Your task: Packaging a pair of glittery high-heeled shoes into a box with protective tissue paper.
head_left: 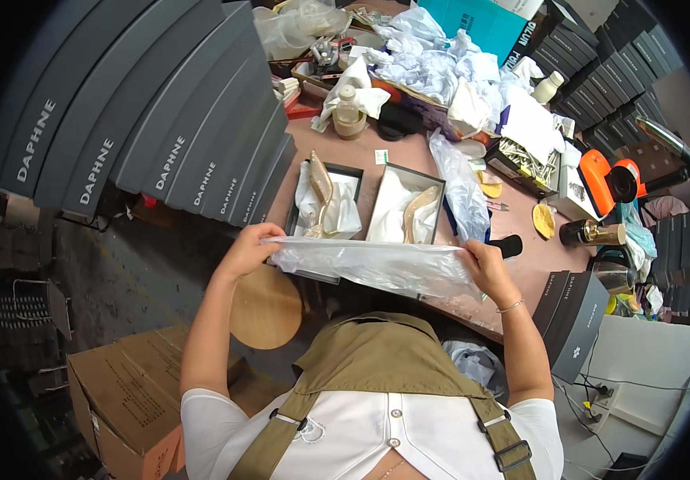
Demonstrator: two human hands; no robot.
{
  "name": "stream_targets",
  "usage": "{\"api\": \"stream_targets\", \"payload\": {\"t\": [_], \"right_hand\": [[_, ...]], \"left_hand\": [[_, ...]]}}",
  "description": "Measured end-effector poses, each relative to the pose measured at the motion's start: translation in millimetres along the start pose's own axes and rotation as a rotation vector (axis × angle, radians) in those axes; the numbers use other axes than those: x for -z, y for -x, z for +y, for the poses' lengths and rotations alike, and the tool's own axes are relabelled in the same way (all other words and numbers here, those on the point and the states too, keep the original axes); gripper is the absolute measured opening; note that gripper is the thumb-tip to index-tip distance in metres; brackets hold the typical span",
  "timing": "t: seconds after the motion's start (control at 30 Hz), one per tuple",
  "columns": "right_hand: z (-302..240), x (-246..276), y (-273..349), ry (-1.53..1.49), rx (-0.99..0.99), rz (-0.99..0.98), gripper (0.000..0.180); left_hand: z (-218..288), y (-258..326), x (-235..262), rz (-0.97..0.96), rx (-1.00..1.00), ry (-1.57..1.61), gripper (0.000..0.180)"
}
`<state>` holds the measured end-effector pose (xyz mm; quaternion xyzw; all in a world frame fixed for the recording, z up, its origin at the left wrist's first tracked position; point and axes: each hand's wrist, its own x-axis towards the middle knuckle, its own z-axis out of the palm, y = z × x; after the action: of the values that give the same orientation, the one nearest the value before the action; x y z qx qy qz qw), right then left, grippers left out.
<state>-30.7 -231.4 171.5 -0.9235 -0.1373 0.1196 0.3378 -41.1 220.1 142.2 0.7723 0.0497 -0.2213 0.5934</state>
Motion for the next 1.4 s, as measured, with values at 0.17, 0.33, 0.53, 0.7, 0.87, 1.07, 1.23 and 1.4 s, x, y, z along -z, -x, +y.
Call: {"api": "stream_targets", "payload": {"t": [0.17,0.33,0.53,0.7,0.87,1.07,1.23,1.4], "right_hand": [[23,19,7,-0.118,0.210,0.023,0.012],[59,14,2,0.080,0.216,0.074,0.012],[54,2,7,0.275,0.149,0.150,0.012],[48,5,15,-0.224,-0.113,-0.055,0.026],[74,4,40,-0.174,-0.197,-0.181,0.018],[71,19,29,0.155,-0.263,-0.035,0.030],[-15,-65,-75,-0.189,0.243,0.039,0.035],[12,-65,-74,-0.251,-0.141,-0.064,0.018]], "left_hand": [[0,-23,-20,0.107,0.082,0.639,0.019],[-20,-55,-34,0.143,0.200,0.725,0.029],[3,-70,-42,-0.017,0.151,0.692,0.040],[-11,-100,-25,0.057,0.097,0.464,0.027],[-10,-122,-12,0.016,0.088,0.447,0.024],[-19,-124,-21,0.063,0.058,0.494,0.027],[4,-118,-25,-0.005,-0.073,0.419,0.027],[-22,-92,10,0.140,-0.077,0.014,0.031]]}}
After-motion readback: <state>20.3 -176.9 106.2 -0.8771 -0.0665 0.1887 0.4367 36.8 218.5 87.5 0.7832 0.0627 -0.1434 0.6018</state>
